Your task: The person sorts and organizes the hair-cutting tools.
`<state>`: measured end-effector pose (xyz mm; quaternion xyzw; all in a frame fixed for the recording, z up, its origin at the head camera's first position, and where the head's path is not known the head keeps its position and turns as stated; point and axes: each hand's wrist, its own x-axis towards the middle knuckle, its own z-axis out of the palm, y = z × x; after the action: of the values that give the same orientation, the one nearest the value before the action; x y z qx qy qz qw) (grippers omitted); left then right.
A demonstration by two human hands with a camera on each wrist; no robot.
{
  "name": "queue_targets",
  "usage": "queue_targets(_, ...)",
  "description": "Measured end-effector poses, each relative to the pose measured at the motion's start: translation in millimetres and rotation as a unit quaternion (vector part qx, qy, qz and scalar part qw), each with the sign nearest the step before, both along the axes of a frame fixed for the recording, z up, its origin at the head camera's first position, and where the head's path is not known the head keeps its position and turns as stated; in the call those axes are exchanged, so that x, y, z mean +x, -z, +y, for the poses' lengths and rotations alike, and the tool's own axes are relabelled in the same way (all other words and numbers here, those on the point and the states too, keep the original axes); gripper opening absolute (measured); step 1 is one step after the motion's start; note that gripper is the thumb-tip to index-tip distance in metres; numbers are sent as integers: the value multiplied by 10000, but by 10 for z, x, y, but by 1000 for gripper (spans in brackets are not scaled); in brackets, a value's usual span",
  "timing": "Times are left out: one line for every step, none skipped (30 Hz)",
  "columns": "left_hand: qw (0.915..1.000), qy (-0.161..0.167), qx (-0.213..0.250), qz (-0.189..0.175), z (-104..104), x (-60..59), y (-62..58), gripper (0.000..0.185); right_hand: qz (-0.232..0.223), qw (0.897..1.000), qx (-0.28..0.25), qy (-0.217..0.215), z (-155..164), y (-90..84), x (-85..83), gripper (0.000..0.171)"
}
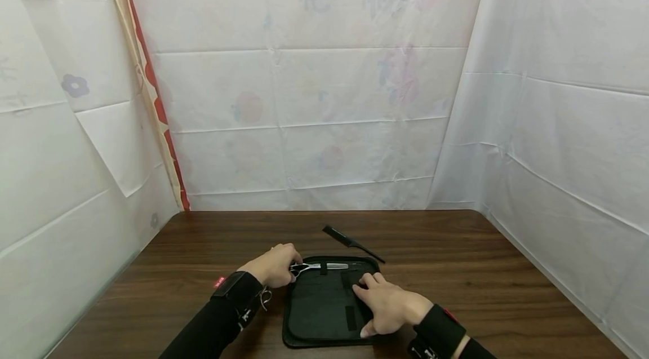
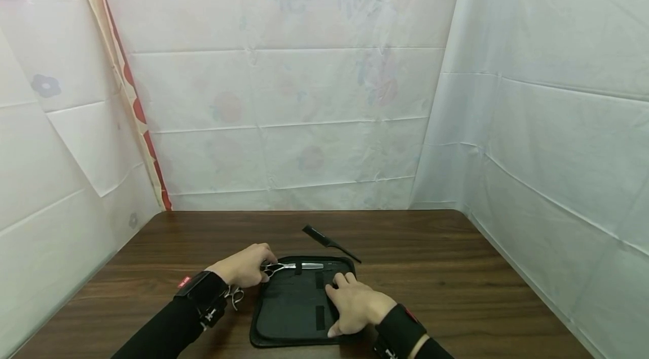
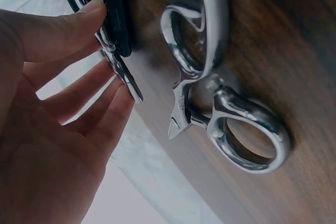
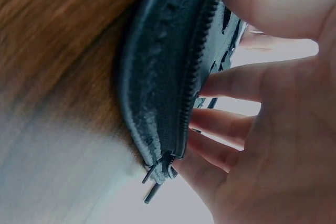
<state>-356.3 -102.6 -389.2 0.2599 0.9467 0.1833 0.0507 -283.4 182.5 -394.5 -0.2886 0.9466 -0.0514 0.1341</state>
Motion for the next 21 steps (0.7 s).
queue_targets(10000, -9, 12, -16, 0, 4, 1, 31, 2, 10000, 7, 3, -1, -3, 5, 79)
queue_targets(10000, -13, 22, -26, 0, 8, 1, 31, 3, 10000, 13, 3, -2, -5, 8, 79)
queue_targets(10000, -15, 34, -25, -1, 11, 1, 31, 5, 10000, 18, 2, -3, -6, 10, 80)
queue_targets(10000, -7, 47, -24, 0, 14, 1, 31, 6, 10000, 22, 3, -4, -7, 10, 80)
queue_targets(10000, 4, 54, -23, 0, 14, 2, 31, -5, 10000, 22, 5, -4, -8, 9, 80)
queue_targets(10000, 12, 48, -19, 0, 13, 1, 30, -11, 10000, 27, 2, -4, -7, 7, 79)
queue_targets(10000, 18, 40, -19, 0, 11, -1, 30, -15, 10000, 30, 2, -5, -8, 3, 80)
queue_targets(10000, 28, 38, -20, 0, 8, -4, 31, -19, 10000, 36, 4, -5, -6, -2, 79)
queue_targets(10000, 37, 36, -19, 2, 4, -5, 31, -21, 10000, 41, 7, -5, -6, -6, 79)
queue_targets(10000, 48, 33, -17, 4, 2, -6, 30, -24, 10000, 48, 10, -6, -8, -8, 79)
queue_targets(10000, 55, 33, -18, 5, 1, -4, 30, -32, 10000, 52, 14, -7, -9, -10, 79)
queue_targets(10000, 61, 31, -19, 5, 0, -3, 30, -26, 10000, 62, 12, -8, -11, -10, 79)
queue_targets(10000, 73, 32, -9, 5, 1, 2, 30, -25, 10000, 64, 13, -8, -12, -9, 79)
queue_targets(9999, 109, 43, 25, 4, 3, 7, 29, -33, 10000, 68, 17, -8, -13, -8, 79)
queue_targets(9999, 133, 56, 52, 3, 5, 13, 29, -37, 10000, 70, 18, -8, -13, -6, 79)
queue_targets(9998, 167, 70, 84, 2, 8, 19, 29, -44, 10000, 72, 19, -8, -12, -5, 79)
queue_targets(9997, 190, 85, 107, 0, 10, 24, 28, -50, 10000, 75, 17, -7, -13, -3, 79)
queue_targets(9997, 207, 80, 144, -1, 13, 25, 28, -48, 10000, 80, 13, -7, -14, -2, 79)
queue_targets(9996, 222, 78, 177, -2, 14, 27, 28, -51, 10000, 82, 11, -8, -14, -2, 79)
queue_targets(9995, 226, 85, 192, -2, 13, 26, 28, -49, 10000, 81, 8, -9, -15, -3, 79)
queue_targets(9996, 212, 81, 191, -1, 15, 24, 28, -45, 10000, 85, 4, -10, -16, -3, 79)
